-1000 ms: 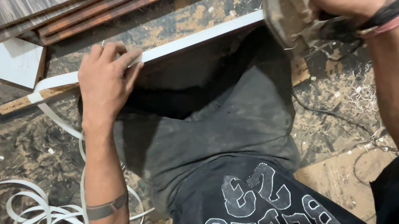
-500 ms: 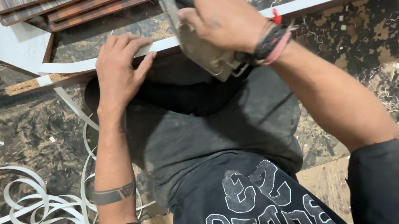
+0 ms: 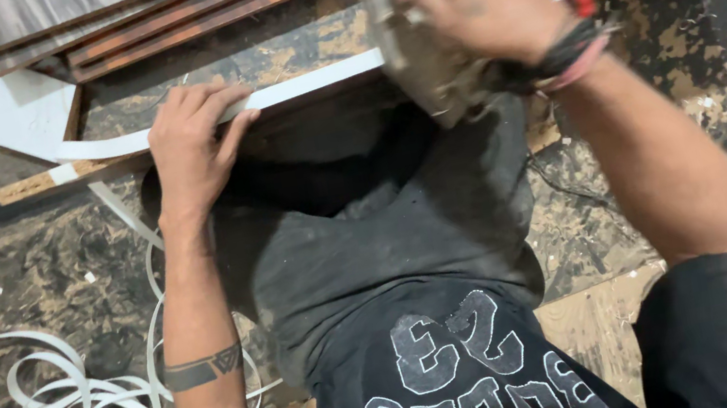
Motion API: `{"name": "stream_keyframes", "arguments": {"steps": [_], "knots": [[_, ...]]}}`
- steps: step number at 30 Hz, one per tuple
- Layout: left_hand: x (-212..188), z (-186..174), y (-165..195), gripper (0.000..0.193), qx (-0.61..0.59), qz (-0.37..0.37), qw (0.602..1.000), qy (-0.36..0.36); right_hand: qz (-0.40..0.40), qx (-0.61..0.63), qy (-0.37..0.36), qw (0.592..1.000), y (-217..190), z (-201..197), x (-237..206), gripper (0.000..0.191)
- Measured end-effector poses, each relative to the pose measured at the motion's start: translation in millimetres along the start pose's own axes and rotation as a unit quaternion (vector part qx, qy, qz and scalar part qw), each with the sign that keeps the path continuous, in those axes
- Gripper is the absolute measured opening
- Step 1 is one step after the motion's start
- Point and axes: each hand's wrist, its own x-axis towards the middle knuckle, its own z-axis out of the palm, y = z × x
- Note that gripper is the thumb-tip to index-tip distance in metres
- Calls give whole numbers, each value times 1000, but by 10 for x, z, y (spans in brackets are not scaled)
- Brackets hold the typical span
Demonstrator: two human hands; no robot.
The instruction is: The person sits on the floor with a long board across their lap, aligns a strip of white edge banding along the board's edge, and presses it in place using a hand-held iron, working along the length of the strip.
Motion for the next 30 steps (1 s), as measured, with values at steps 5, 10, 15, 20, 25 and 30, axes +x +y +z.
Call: {"name": "stream_keyframes", "arguments": {"steps": [5,10,15,20,25,30], "knots": [[11,-21,17,22,-6,-12,1000,-9,203,38,-4,978,847,-521,-398,40],[23,-18,50,21,-5,-12,1000,-7,213,9,65,975,1783,-943,-772,36],[17,-2,47,20,-8,-21,1000,-7,303,95,117,941,2317,-989,-1000,42],[11,19,38,19,-12,-14,1000,1,235,16,137,962,2031,-933,-934,40],[-4,33,27,20,-3,-17,1000,0,59,-142,126,980,1314,-625,-690,37],[-16,43,11,21,-2,-10,1000,5,31,-28,67,997,405,-97,-401,38]]}}
